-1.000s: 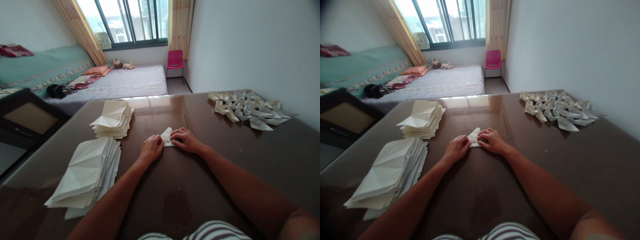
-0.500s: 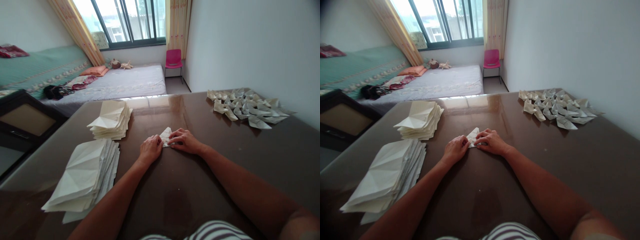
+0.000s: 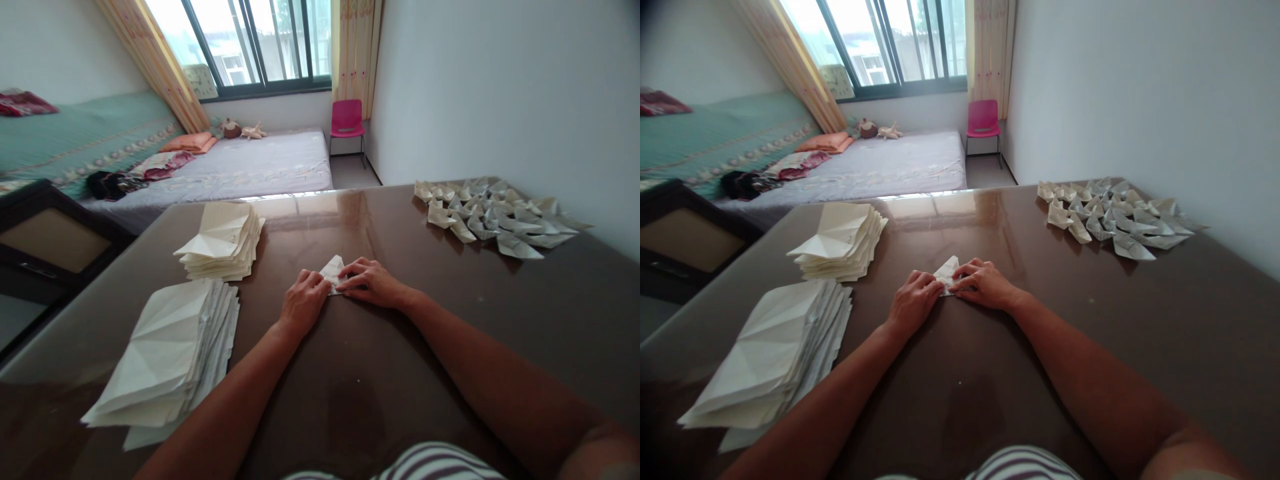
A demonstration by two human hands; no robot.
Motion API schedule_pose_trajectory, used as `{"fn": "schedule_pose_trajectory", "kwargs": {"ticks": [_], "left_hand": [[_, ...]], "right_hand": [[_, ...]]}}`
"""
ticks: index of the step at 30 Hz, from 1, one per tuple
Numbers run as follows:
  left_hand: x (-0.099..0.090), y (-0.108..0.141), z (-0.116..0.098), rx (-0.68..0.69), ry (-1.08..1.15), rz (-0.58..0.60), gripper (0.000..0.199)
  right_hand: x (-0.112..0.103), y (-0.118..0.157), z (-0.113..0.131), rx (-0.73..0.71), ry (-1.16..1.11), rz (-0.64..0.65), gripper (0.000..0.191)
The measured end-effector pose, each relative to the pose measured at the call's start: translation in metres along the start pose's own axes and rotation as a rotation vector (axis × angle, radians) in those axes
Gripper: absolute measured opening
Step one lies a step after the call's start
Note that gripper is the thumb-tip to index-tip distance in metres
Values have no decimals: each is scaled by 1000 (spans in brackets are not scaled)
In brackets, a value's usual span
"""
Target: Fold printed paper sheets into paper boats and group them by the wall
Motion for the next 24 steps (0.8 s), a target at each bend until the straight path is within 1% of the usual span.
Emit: {"fn": "schedule_pose_trajectory", "kwargs": {"ticks": [3, 5, 8, 11, 15, 20, 24], "left_hand": [[2, 4, -5, 110, -51, 28, 24], [2, 7, -9, 136, -103, 64, 28], [-1, 13, -16, 142, -164, 124, 33], [-5, 18, -23, 139, -200, 142, 35], [-5, 21, -28, 134, -229, 131, 38], [-5, 21, -27, 123, -210, 139, 40], [-6, 20, -26, 118, -195, 157, 40]], "right_hand": [[0, 0, 0, 2, -9, -1, 20], [-1, 0, -1, -5, -45, -7, 20], [-4, -1, -4, -21, -177, -33, 23], [-7, -2, -8, -31, -257, -57, 24], [-4, -2, -10, -46, -251, -61, 21], [1, -3, -13, -30, -210, -74, 23], [1, -2, -12, -10, -163, -67, 25]]}}
Point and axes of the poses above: each hand's wrist, its own y-axis away from the middle knuckle, its own x-axis out of the palm, z = x × y, the point moved 4 cm from there along -y, towards the middle knuckle, and after that the axes turned 7 degrees about z, right-handed, at the moved point
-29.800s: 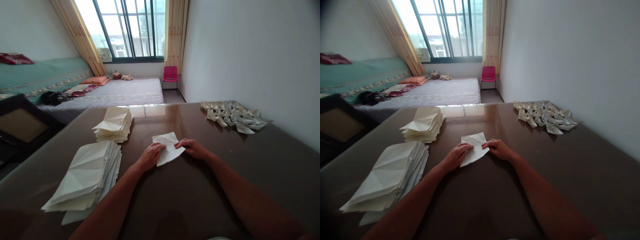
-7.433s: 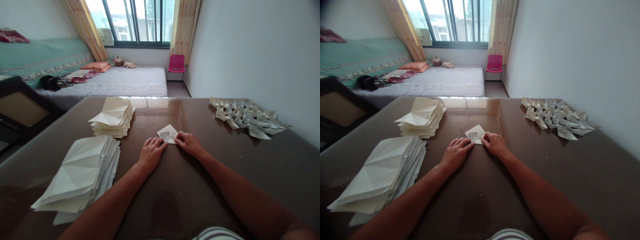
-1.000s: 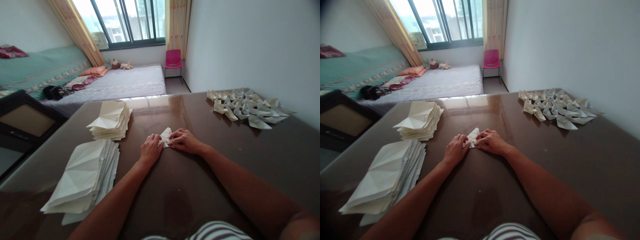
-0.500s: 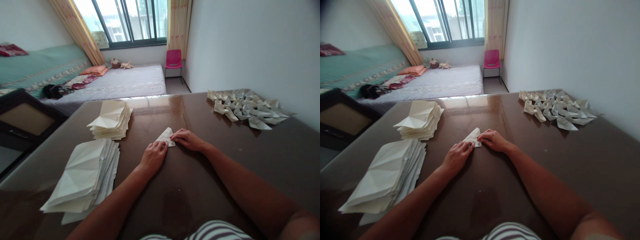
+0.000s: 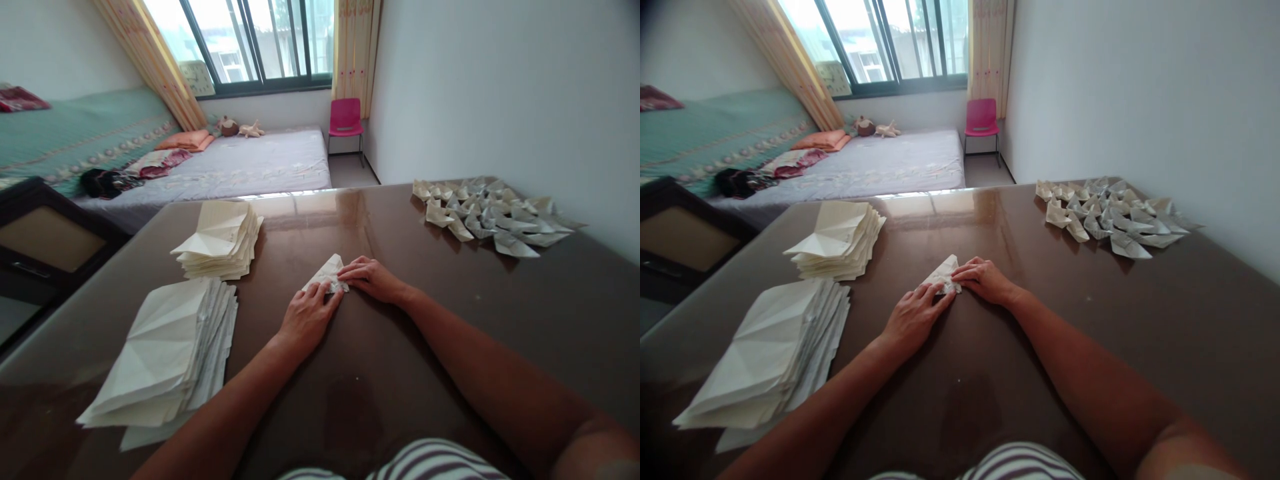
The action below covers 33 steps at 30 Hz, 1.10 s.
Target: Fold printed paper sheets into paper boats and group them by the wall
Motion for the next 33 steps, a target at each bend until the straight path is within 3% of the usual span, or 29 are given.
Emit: {"fn": "schedule_pose_trajectory", "kwargs": {"ticks": [10, 16, 21, 29, 33], "left_hand": [[1, -1, -1, -5, 41, -12, 40], [0, -5, -4, 36, 43, 13, 36], [-1, -5, -11, -10, -7, -8, 37], [4, -8, -14, 21, -20, 13, 42], [3, -11, -17, 7, -32, 13, 42]], "right_hand": [[2, 0, 1, 33, 75, 1, 24], [2, 1, 9, 183, 316, 22, 35], [6, 2, 13, 213, 445, 80, 43], [13, 5, 11, 231, 456, 116, 48], [9, 2, 10, 248, 419, 70, 45]]}}
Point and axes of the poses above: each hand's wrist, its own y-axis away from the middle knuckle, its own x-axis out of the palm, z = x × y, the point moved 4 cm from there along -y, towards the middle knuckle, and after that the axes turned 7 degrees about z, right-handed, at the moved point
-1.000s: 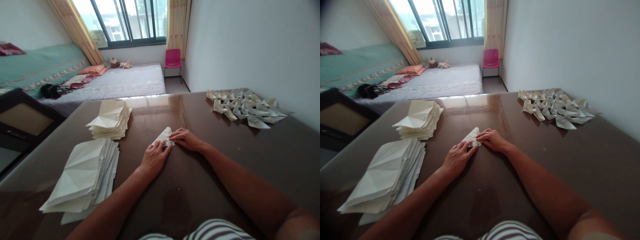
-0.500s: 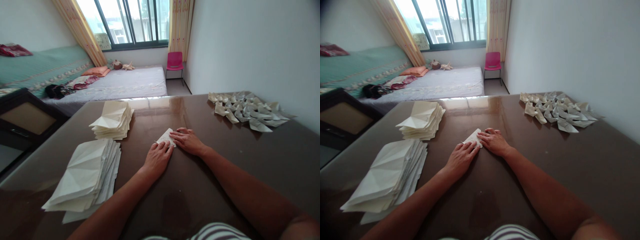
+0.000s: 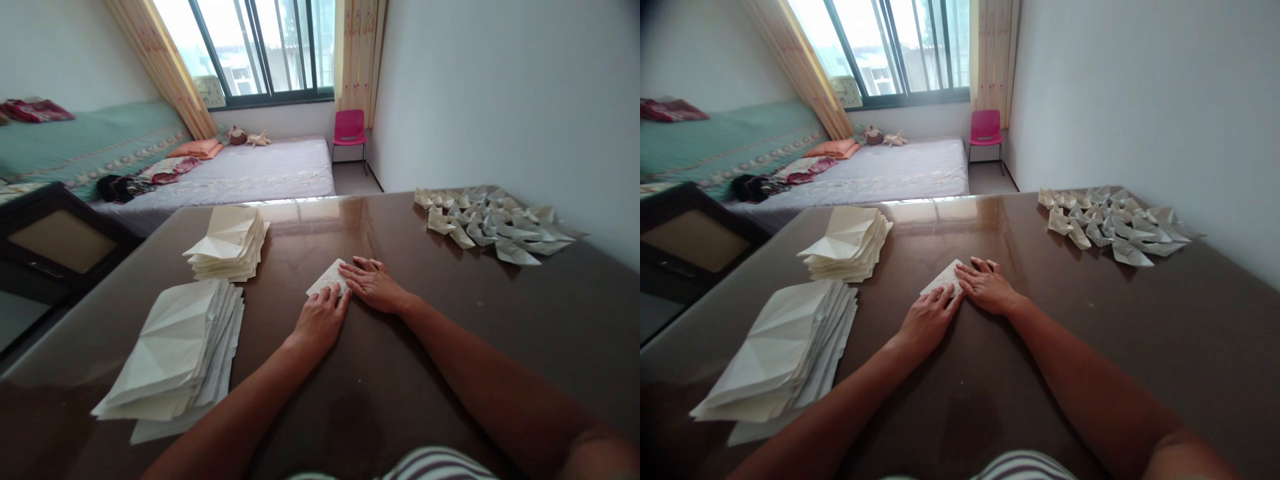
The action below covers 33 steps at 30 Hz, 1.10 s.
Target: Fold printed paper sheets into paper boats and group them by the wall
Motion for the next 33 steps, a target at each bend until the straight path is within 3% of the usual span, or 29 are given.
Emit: {"fn": "schedule_pose_trajectory", "kwargs": {"ticks": [7, 10, 16, 19, 25, 33], "left_hand": [[-1, 0, 1, -24, 23, -36, 37], [0, 3, 6, 17, 75, -78, 35], [2, 5, 11, 80, 135, -135, 29], [0, 3, 10, 91, 144, -149, 25], [-10, 5, 13, 3, 187, -164, 25], [-3, 6, 32, -126, 166, -136, 38]], "right_hand": [[-2, -8, -11, 16, -40, -81, 51], [-2, -10, -15, 21, -36, -96, 45], [-2, -14, -12, 18, -12, -113, 57], [1, -16, -10, -5, -4, -90, 46], [-10, -10, -8, -23, -42, -170, 17], [-19, -2, 13, 130, -184, 48, 26]]}}
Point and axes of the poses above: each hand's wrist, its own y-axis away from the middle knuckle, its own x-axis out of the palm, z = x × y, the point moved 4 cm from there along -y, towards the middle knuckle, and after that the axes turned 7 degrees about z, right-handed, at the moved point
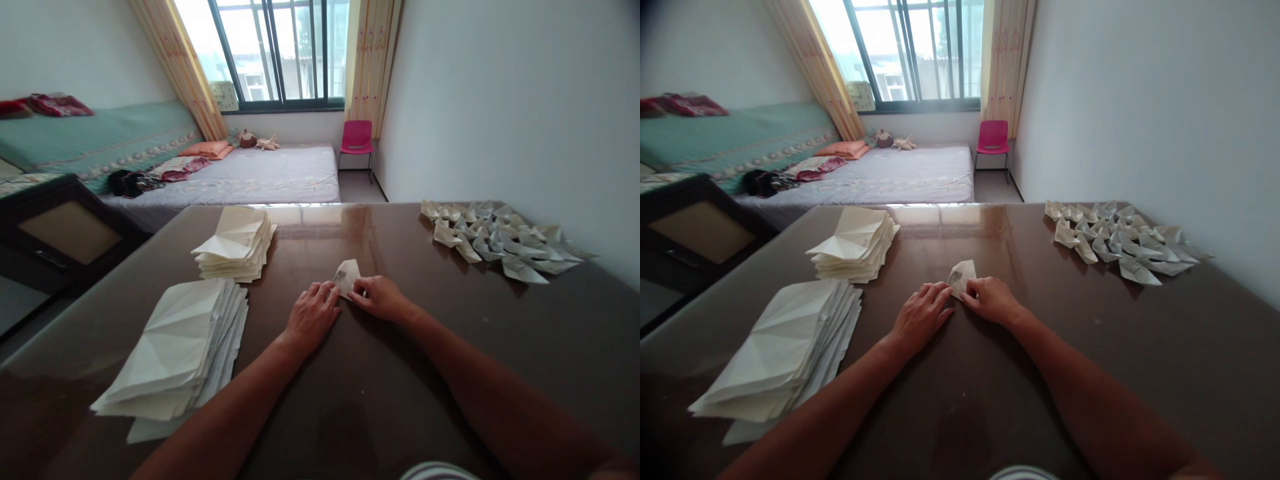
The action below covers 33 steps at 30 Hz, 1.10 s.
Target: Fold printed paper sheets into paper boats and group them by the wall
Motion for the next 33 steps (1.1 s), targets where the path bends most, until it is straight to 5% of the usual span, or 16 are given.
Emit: {"fn": "schedule_pose_trajectory", "kwargs": {"ticks": [8, 20, 22, 25, 29, 33], "left_hand": [[7, 0, 7, 49, 26, -1, 45], [10, 4, -3, -4, 225, -52, 42], [13, 2, -2, -15, 219, -29, 43], [16, -2, 4, -14, 215, -24, 44], [18, -4, 10, -12, 211, -46, 44], [16, -3, 11, 0, 213, -46, 42]], "right_hand": [[14, 5, 32, -57, -416, 170, 25], [17, 2, 17, -76, -725, 306, 20], [3, 1, 9, -43, -697, 184, 22], [-24, 1, -11, 64, -489, -201, 25], [-16, -2, -27, 40, -273, -78, 47], [0, -3, -29, 20, -186, -125, 23]]}}
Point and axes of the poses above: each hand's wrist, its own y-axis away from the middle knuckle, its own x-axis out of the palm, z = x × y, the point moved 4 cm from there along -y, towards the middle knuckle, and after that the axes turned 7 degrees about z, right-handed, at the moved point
